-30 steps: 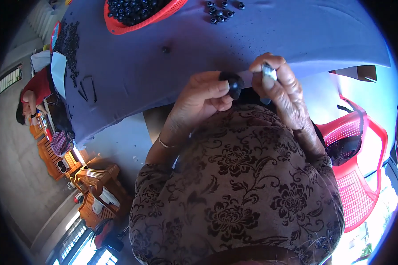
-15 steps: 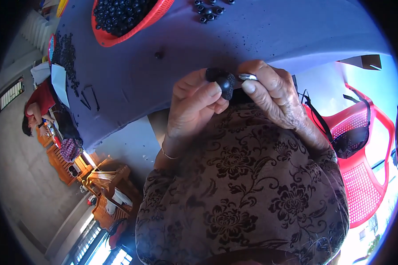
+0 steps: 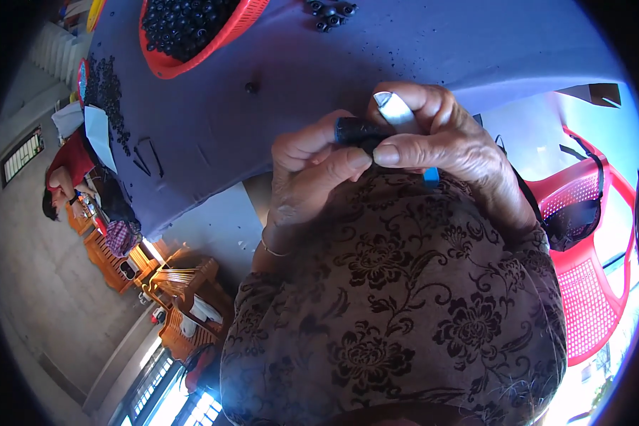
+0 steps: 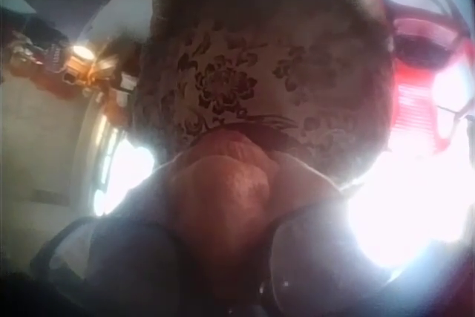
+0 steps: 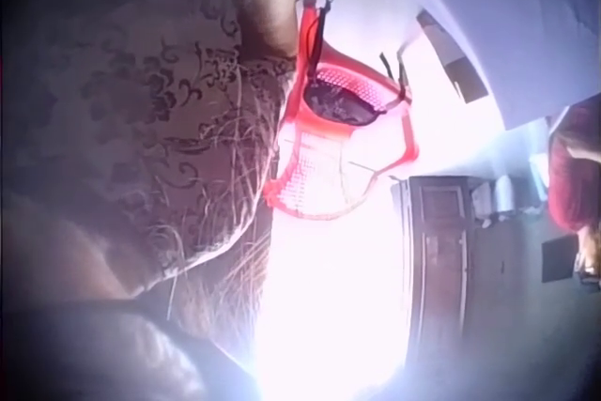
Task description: The person picks up small black plastic parts from the table and trims them one by one using a craft knife.
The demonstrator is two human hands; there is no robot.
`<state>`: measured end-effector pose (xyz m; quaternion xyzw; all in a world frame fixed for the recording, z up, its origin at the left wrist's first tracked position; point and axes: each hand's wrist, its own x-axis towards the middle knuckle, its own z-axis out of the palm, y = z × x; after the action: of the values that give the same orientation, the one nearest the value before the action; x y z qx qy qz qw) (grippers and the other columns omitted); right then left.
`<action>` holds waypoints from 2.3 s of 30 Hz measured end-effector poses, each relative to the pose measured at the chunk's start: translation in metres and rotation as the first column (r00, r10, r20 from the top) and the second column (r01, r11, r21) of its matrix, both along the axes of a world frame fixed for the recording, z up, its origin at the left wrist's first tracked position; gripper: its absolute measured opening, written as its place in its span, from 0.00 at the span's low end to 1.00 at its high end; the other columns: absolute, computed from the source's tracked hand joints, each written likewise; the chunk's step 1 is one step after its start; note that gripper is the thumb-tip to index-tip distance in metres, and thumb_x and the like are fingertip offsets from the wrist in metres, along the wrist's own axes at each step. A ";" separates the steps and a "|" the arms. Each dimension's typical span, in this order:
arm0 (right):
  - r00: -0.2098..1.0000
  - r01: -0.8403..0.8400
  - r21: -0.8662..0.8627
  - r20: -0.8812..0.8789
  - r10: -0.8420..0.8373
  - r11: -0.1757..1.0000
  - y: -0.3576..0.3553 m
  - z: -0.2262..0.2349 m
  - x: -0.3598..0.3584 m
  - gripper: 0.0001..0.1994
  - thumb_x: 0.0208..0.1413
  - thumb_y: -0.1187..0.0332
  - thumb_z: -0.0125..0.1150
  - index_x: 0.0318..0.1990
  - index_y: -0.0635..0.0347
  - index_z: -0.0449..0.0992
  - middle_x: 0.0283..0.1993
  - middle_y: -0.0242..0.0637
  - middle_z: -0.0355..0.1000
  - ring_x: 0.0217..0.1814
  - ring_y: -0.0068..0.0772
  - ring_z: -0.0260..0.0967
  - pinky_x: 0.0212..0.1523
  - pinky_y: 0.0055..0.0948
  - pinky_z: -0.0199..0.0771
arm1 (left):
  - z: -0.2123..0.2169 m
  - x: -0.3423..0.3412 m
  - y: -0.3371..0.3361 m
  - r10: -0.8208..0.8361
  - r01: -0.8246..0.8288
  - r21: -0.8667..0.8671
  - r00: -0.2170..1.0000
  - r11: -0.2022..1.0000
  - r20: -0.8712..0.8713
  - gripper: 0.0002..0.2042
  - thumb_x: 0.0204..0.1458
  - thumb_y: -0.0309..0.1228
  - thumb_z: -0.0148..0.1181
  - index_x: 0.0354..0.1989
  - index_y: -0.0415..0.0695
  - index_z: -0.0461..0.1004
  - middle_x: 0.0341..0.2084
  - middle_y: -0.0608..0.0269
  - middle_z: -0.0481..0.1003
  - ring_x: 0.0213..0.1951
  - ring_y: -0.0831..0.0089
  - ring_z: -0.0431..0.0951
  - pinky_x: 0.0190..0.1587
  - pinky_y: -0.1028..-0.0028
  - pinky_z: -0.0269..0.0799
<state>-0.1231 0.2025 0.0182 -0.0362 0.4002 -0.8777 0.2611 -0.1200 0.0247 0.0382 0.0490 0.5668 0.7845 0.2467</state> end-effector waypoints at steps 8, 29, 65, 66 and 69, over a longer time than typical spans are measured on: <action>0.981 -0.144 -0.037 0.123 0.147 0.989 0.003 -0.010 -0.007 0.10 0.44 0.74 0.64 0.31 0.61 0.68 0.19 0.24 0.60 0.16 0.10 0.52 0.15 0.12 0.51 | -0.003 0.001 0.001 0.037 -0.040 0.045 0.998 0.998 0.059 0.07 0.45 0.20 0.56 0.34 0.35 0.74 0.23 0.68 0.69 0.23 0.83 0.65 0.25 0.82 0.61; 0.568 0.630 0.448 -0.823 0.018 0.634 -0.012 -0.011 -0.003 0.14 0.42 0.59 0.65 0.28 0.60 0.70 0.22 0.34 0.66 0.20 0.35 0.68 0.17 0.30 0.65 | -0.006 0.001 -0.010 0.036 -0.108 0.291 0.969 0.951 0.244 0.10 0.52 0.27 0.47 0.41 0.35 0.68 0.31 0.58 0.73 0.28 0.77 0.70 0.24 0.78 0.63; 0.400 0.845 0.401 -0.913 0.081 0.355 -0.019 -0.025 -0.001 0.15 0.32 0.57 0.67 0.21 0.52 0.68 0.18 0.26 0.59 0.18 0.27 0.64 0.16 0.28 0.65 | 0.003 0.000 -0.007 0.059 -0.105 0.130 0.946 0.986 0.319 0.09 0.53 0.28 0.47 0.39 0.37 0.69 0.26 0.63 0.70 0.24 0.80 0.65 0.23 0.79 0.62; 0.399 0.845 0.400 -0.913 0.081 0.355 -0.019 -0.025 0.000 0.15 0.32 0.57 0.67 0.21 0.52 0.68 0.18 0.26 0.59 0.18 0.27 0.64 0.16 0.28 0.65 | 0.004 0.000 -0.005 0.090 -0.132 0.109 0.941 0.985 0.326 0.09 0.53 0.28 0.47 0.39 0.38 0.68 0.26 0.64 0.70 0.24 0.81 0.65 0.23 0.79 0.62; 0.451 0.800 0.455 -0.886 0.108 0.391 -0.019 -0.025 0.003 0.17 0.35 0.60 0.67 0.29 0.60 0.70 0.21 0.34 0.63 0.20 0.35 0.64 0.19 0.29 0.67 | 0.005 -0.001 -0.002 0.128 -0.168 0.088 0.929 0.982 0.347 0.09 0.54 0.29 0.46 0.40 0.38 0.68 0.26 0.65 0.70 0.25 0.82 0.65 0.23 0.79 0.62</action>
<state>-0.1204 0.1833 -0.0069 -0.2017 0.8397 -0.4613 -0.2036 -0.1207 0.0232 0.0433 -0.1158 0.4713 0.8292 0.2774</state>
